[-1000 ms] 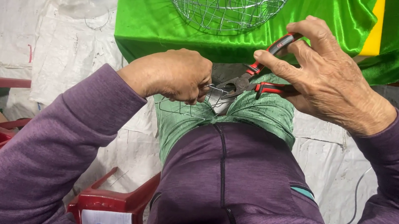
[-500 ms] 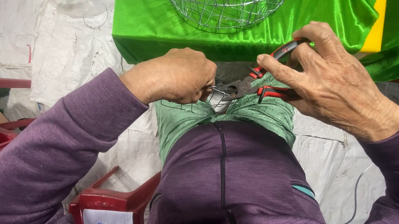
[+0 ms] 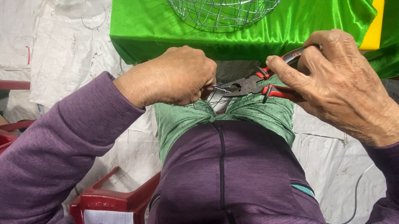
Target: Assembling a wire base plate by manually bending wire segments and securing them to a frame using pliers.
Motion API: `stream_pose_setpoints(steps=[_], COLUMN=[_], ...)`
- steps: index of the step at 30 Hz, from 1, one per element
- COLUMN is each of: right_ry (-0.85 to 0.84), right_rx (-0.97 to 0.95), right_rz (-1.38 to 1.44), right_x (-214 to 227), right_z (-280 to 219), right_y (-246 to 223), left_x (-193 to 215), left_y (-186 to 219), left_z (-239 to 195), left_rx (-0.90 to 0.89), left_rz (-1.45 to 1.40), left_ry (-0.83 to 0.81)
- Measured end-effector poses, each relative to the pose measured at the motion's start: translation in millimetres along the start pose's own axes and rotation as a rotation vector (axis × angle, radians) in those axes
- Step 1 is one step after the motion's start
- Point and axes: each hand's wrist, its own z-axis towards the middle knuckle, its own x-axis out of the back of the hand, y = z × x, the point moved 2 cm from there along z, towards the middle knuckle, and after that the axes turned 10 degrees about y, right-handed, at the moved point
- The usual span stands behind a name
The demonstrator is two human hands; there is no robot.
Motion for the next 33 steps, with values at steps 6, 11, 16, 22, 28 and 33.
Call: stream_pose_setpoints(steps=[6, 11, 16, 22, 28, 33], right_ry=[0.002, -0.009, -0.035, -0.062, -0.088, -0.006], right_rx=[0.004, 0.011, 0.043, 0.005, 0.013, -0.328], right_rz=[-0.059, -0.090, -0.076, -0.050, -0.095, 0.549], right_x=[0, 2, -3, -8, -18, -30], right_z=[5, 5, -5, -17, -23, -22], right_y=[-6, -4, 3, 9, 11, 20], left_x=[-9, -8, -7, -4, -4, -4], left_y=[5, 3, 4, 7, 6, -13], left_z=[8, 10, 4, 1, 4, 2], left_rx=[0.081, 0.031, -0.053, -0.096, -0.041, 0.257], left_rz=[0.135, 0.128, 0.047, -0.022, -0.056, -0.467], left_ry=[-0.075, 0.010, 0.073, 0.175, 0.150, 0.077])
